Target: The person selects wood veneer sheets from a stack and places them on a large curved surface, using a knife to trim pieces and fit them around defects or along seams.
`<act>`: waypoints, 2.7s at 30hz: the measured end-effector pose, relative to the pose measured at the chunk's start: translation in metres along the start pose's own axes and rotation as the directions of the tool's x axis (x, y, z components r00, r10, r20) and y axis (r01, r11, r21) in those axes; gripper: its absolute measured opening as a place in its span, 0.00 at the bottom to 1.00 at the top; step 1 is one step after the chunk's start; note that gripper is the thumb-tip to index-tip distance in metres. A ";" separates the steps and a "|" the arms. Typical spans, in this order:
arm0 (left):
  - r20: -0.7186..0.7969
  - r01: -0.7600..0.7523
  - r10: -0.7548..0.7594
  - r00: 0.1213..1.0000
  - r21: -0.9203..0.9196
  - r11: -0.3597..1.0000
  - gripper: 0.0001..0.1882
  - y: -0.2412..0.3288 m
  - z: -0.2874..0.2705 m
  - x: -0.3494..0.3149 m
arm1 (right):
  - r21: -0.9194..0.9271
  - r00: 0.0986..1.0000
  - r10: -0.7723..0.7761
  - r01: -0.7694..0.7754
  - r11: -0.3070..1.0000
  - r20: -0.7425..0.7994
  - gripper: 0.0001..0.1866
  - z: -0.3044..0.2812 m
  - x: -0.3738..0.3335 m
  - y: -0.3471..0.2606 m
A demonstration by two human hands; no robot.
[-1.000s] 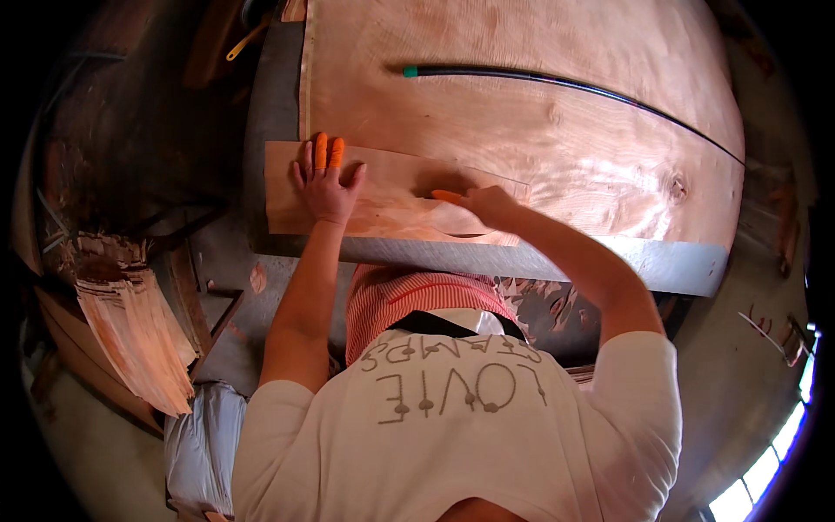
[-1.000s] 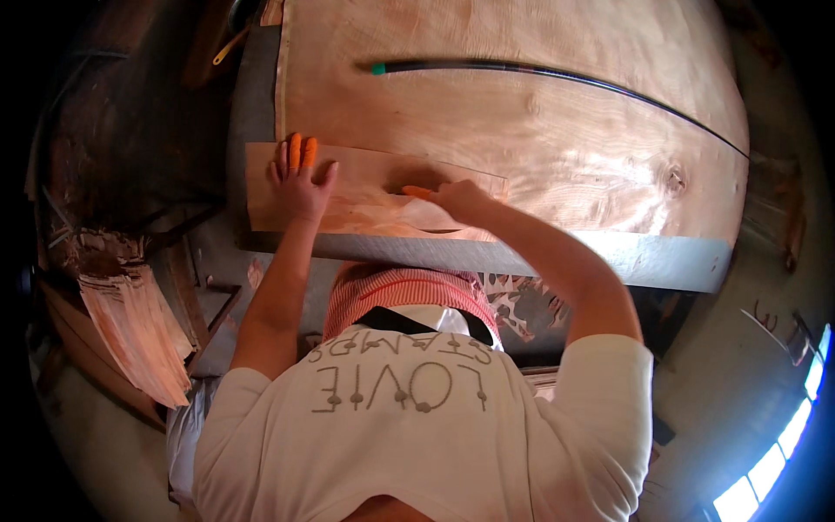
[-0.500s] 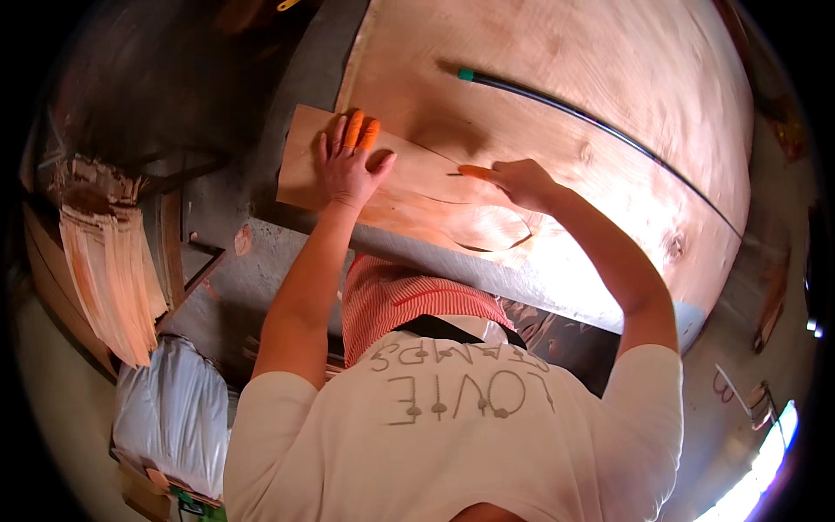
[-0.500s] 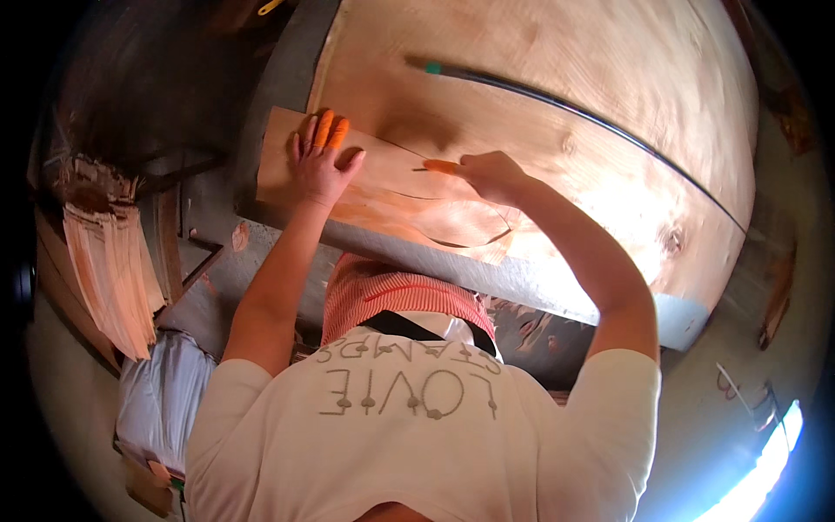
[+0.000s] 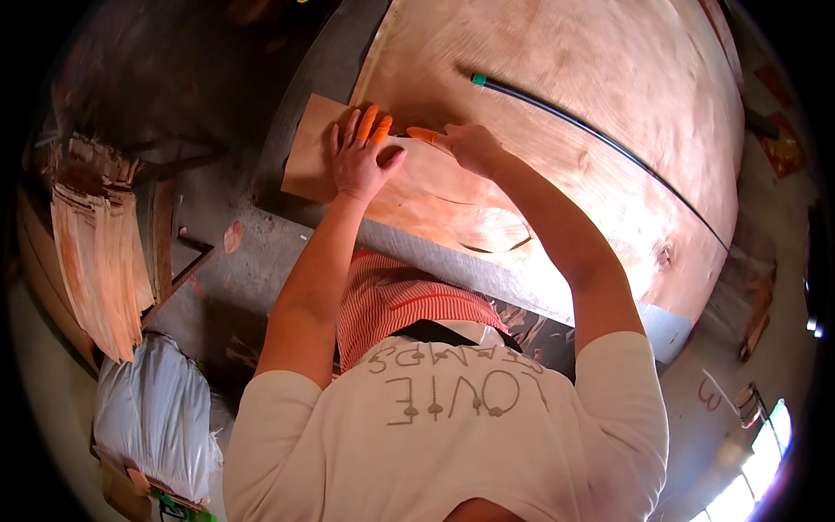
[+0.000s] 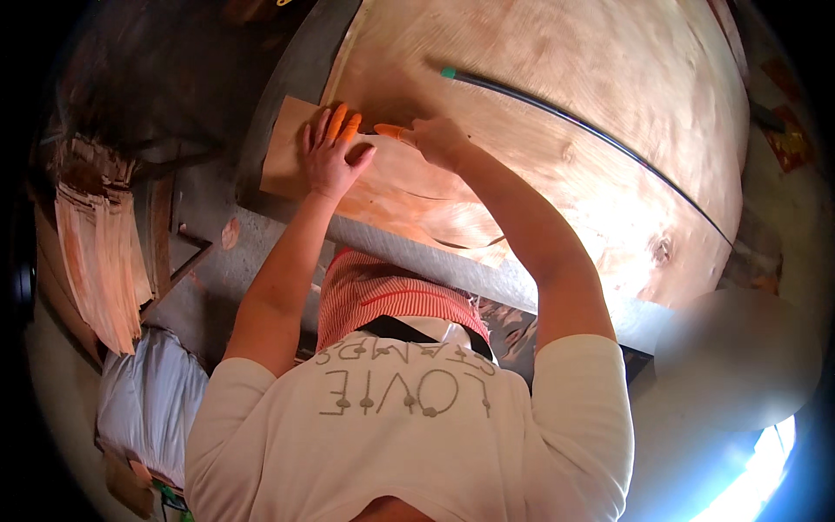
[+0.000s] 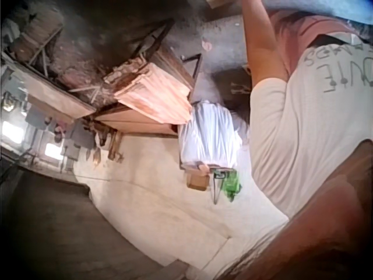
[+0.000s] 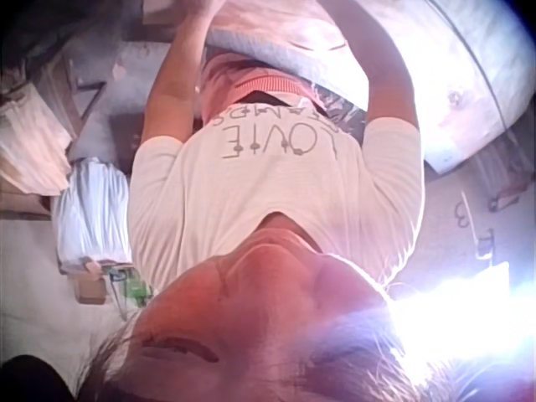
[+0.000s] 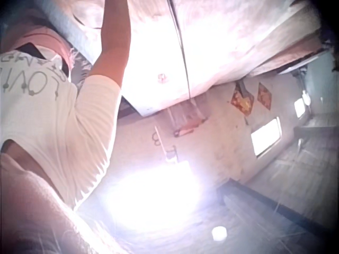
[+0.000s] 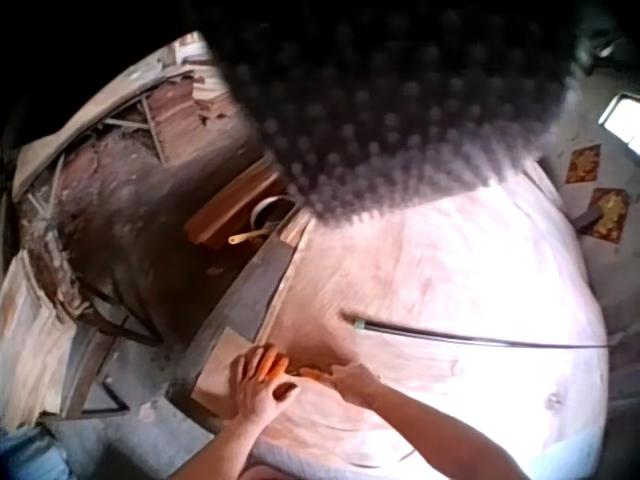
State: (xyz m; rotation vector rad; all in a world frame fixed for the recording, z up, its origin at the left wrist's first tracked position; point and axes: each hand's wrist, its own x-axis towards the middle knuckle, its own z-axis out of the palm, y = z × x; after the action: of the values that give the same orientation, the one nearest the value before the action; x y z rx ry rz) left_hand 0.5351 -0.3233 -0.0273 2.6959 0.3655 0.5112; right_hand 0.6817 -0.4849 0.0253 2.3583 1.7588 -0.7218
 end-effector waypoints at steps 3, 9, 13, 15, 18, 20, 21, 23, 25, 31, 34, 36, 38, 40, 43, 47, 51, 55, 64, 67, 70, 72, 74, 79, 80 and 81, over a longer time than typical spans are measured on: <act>0.004 -0.011 0.011 1.000 -0.010 1.000 0.28 0.000 0.000 0.000 | 0.049 0.992 0.127 -0.126 0.991 -0.018 0.27 0.016 -0.017 0.000; 0.000 -0.059 0.059 0.998 0.002 0.998 0.25 0.006 0.000 -0.001 | 0.222 0.933 0.360 -0.353 0.909 0.007 0.33 0.051 -0.065 -0.015; 0.090 -0.275 0.277 0.957 -0.035 0.961 0.22 0.020 0.011 -0.011 | 0.299 0.882 0.457 -0.468 0.832 0.110 0.29 0.045 -0.064 -0.027; 0.119 -0.331 0.334 0.935 -0.050 0.942 0.21 0.027 0.016 -0.014 | 0.347 0.870 0.478 -0.487 0.802 0.118 0.32 0.051 -0.067 -0.031; 0.119 -0.316 0.328 0.937 -0.106 0.943 0.21 0.028 0.018 -0.013 | 0.416 0.849 0.512 -0.421 0.806 -0.133 0.36 0.069 -0.089 -0.040; 0.126 -0.322 0.333 0.934 -0.100 0.941 0.22 0.030 0.016 -0.013 | 0.402 0.827 0.561 -0.498 0.768 -0.046 0.34 0.075 -0.106 -0.044; 0.135 -0.322 0.332 0.934 -0.089 0.943 0.22 0.030 0.015 -0.013 | 0.436 0.807 0.590 -0.542 0.718 0.031 0.33 0.078 -0.117 -0.048; 0.127 -0.326 0.332 0.935 -0.068 0.943 0.22 0.031 0.016 -0.013 | 0.393 0.782 0.616 -0.597 0.700 0.090 0.27 0.089 -0.139 -0.057; 0.125 -0.340 0.343 0.931 -0.050 0.939 0.22 0.033 0.017 -0.014 | 0.418 0.697 0.696 -0.691 0.590 0.170 0.23 0.112 -0.151 -0.070; 0.127 -0.353 0.356 0.926 -0.044 0.935 0.22 0.035 0.015 -0.013 | 0.557 0.579 0.799 -0.722 0.410 0.162 0.22 0.144 -0.164 -0.112; 0.127 -0.375 0.376 0.918 -0.036 0.926 0.22 0.036 0.015 -0.013 | 0.406 0.631 0.766 -0.736 0.541 0.124 0.23 0.150 -0.166 -0.119; 0.139 -0.385 0.385 0.913 -0.026 0.923 0.22 0.035 0.014 -0.013 | 0.434 0.631 0.766 -0.728 0.530 0.122 0.25 0.148 -0.167 -0.124; 0.132 -0.377 0.377 0.917 -0.026 0.926 0.22 0.035 0.017 -0.013 | 0.458 0.626 0.773 -0.721 0.521 0.107 0.26 0.150 -0.170 -0.126; 0.129 -0.378 0.377 0.917 -0.020 0.926 0.22 0.034 0.018 -0.014 | 0.482 0.622 0.779 -0.708 0.517 0.078 0.28 0.156 -0.170 -0.124; 0.137 -0.390 0.387 0.912 -0.006 0.921 0.22 0.034 0.017 -0.014 | 0.772 0.543 0.836 -0.564 0.294 0.079 0.31 0.151 -0.180 -0.118; 0.135 -0.393 0.389 0.911 0.001 0.920 0.22 0.034 0.015 -0.014 | 0.726 0.350 0.923 -0.593 0.349 -0.158 0.32 0.123 -0.179 -0.095; 0.131 -0.384 0.382 0.915 -0.013 0.923 0.23 0.040 0.015 -0.011 | 0.583 0.314 0.866 -0.643 0.496 -0.390 0.16 0.147 -0.170 -0.059; 0.139 -0.367 0.364 0.921 -0.005 0.930 0.23 0.034 0.014 -0.013 | 0.631 0.378 0.829 -0.538 0.560 -0.413 0.12 0.134 -0.176 -0.069; 0.216 -0.375 0.364 0.906 0.014 0.927 0.24 0.038 0.011 -0.013 | 0.844 0.769 0.579 -0.099 0.526 -0.271 0.18 0.079 -0.148 -0.093; 0.120 -0.389 0.396 0.910 -0.072 0.918 0.31 0.029 0.013 -0.013 | 0.751 0.793 0.593 -0.305 0.586 -0.140 0.22 0.086 -0.138 -0.076; 0.121 -0.242 0.280 0.952 -0.261 0.935 0.39 0.018 -0.016 -0.020 | 0.599 0.761 0.646 -0.547 0.585 0.064 0.24 0.069 -0.142 -0.081; 0.309 -0.319 0.326 0.893 -0.074 0.945 0.42 0.007 -0.047 -0.030 | 0.560 0.750 0.660 -0.563 0.608 0.038 0.24 0.066 -0.143 -0.082; 0.445 -0.387 0.344 0.827 0.006 0.922 0.36 -0.007 -0.067 -0.043 | 0.622 0.758 0.644 -0.454 0.638 -0.106 0.24 0.076 -0.144 -0.082; 0.358 -0.565 0.562 0.745 -0.109 0.818 0.12 -0.038 -0.098 -0.047 | 0.675 0.810 0.580 -0.385 0.630 -0.080 0.22 0.095 -0.132 -0.071; 0.345 -0.553 0.572 0.744 -0.162 0.817 0.08 -0.036 -0.111 -0.040 | 0.670 0.810 0.580 -0.384 0.635 -0.085 0.21 0.097 -0.131 -0.069; 0.442 -0.472 0.533 0.721 -0.250 0.846 0.08 -0.035 -0.124 -0.029 | 0.686 0.817 0.564 -0.346 0.640 -0.114 0.21 0.099 -0.132 -0.065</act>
State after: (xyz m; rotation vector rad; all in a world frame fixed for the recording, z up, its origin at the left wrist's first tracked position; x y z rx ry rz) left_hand 0.4531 -0.2625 0.0570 2.6549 -0.5496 -0.0537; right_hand 0.5631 -0.6154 0.0074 3.3715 0.9252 -1.0088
